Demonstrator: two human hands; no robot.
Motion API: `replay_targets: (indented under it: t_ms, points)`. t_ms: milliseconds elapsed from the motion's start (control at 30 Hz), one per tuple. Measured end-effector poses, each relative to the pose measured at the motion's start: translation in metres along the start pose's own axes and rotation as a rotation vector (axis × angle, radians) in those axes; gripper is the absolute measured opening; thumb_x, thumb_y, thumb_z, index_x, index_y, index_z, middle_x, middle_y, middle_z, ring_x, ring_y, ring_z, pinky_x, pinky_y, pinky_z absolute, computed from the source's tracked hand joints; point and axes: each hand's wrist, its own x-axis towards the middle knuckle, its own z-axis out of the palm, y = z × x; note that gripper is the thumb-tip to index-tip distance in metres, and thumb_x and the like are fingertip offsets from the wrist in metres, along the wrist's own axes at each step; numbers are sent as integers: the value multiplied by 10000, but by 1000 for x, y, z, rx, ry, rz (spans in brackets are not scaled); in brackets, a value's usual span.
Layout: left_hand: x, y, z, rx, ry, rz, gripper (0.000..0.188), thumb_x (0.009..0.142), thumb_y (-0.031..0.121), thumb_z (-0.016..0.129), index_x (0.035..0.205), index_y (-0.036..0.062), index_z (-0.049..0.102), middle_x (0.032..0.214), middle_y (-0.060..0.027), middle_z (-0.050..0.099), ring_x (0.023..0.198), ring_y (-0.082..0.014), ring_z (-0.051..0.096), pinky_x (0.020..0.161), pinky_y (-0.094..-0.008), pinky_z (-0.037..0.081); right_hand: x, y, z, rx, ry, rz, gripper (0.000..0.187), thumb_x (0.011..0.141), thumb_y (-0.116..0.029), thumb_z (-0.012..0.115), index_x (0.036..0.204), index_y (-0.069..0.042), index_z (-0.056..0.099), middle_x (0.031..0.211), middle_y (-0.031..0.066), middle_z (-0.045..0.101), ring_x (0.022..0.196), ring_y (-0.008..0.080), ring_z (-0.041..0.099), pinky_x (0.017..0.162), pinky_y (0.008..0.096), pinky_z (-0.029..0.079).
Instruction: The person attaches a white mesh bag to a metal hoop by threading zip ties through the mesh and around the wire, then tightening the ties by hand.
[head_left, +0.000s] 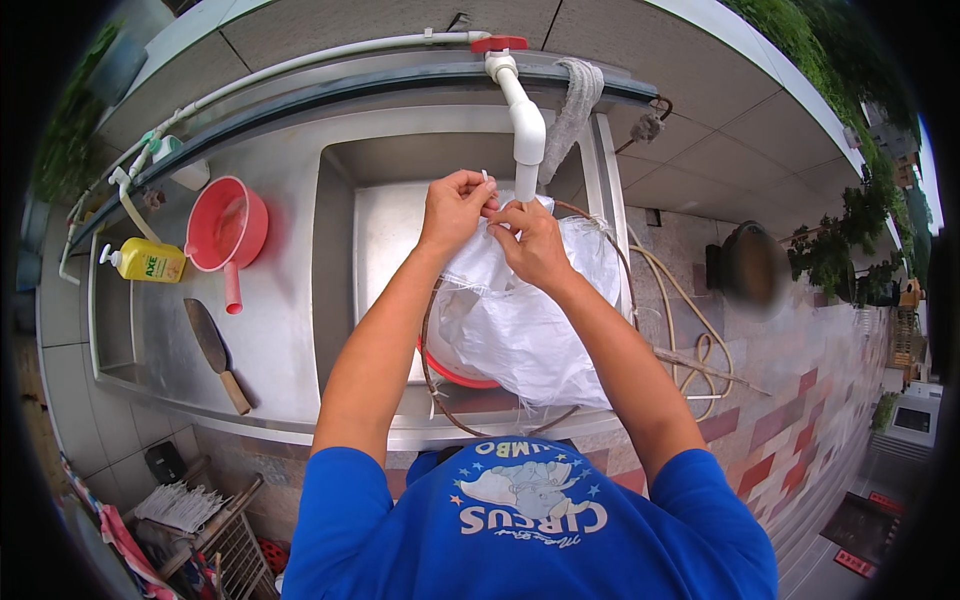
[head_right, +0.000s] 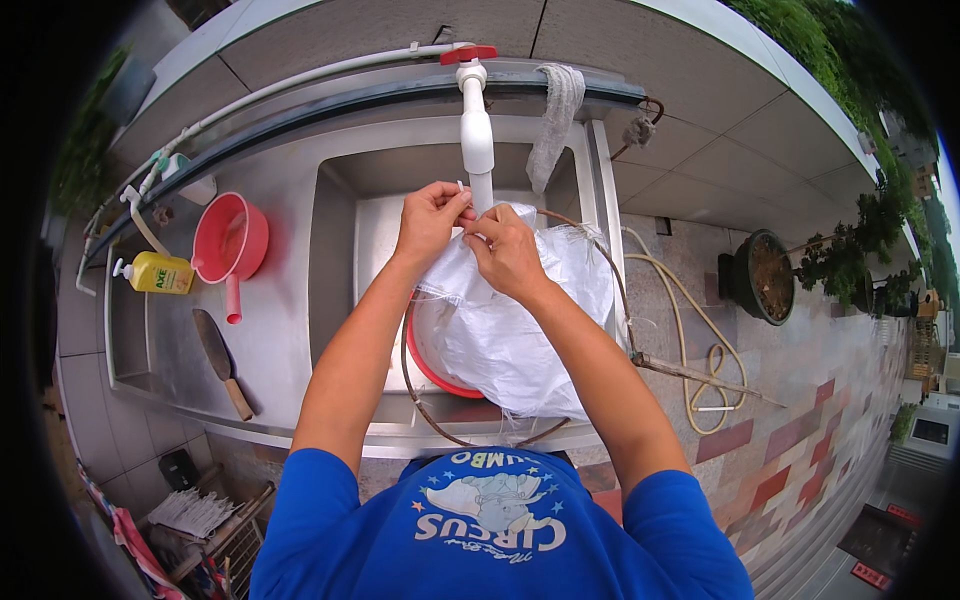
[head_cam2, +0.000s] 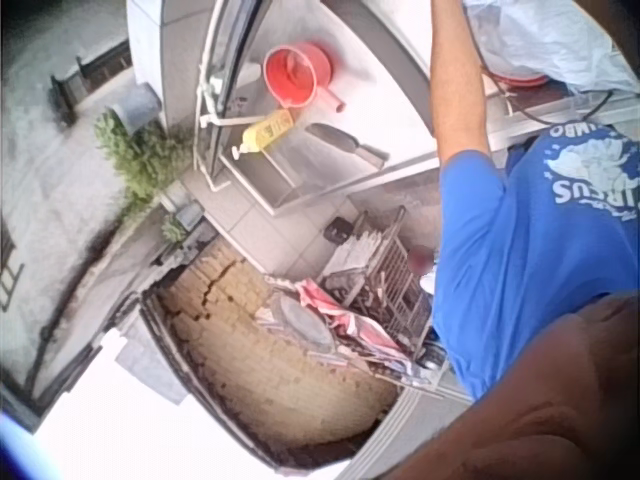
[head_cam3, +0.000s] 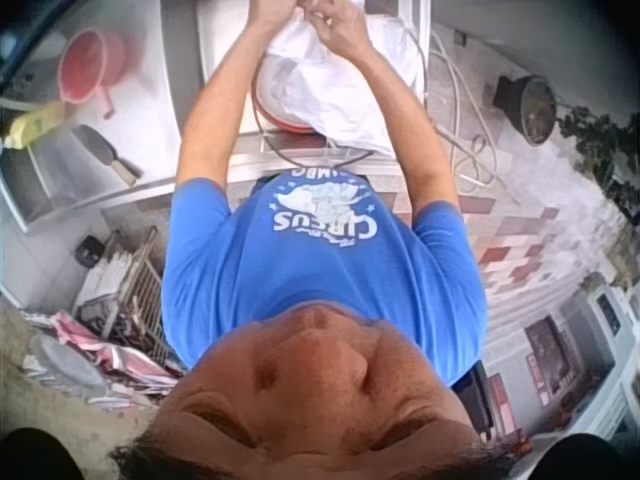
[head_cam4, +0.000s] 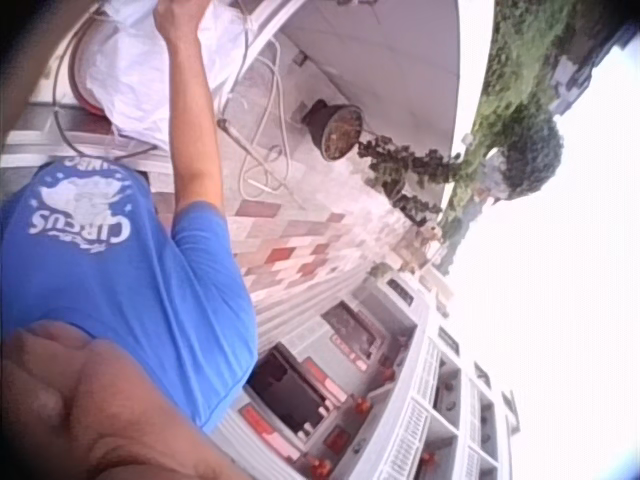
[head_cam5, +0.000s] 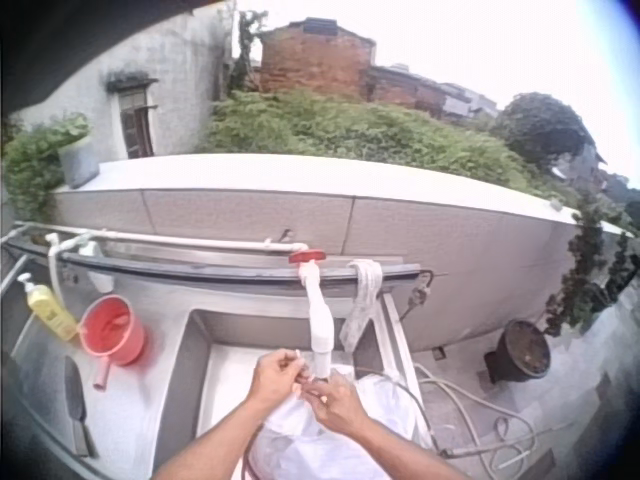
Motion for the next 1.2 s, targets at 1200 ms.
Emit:
replay_targets:
  t_ms: [1200]
  points:
    - [13, 22, -11, 277, -429, 1, 308, 859, -102, 694, 1165, -83, 671, 964, -126, 750, 904, -168, 719, 855, -303, 577, 6, 5, 0, 792, 206, 622, 137, 975, 13, 633, 1052, 99, 705, 878, 142, 722, 690, 168, 684, 664, 309, 618]
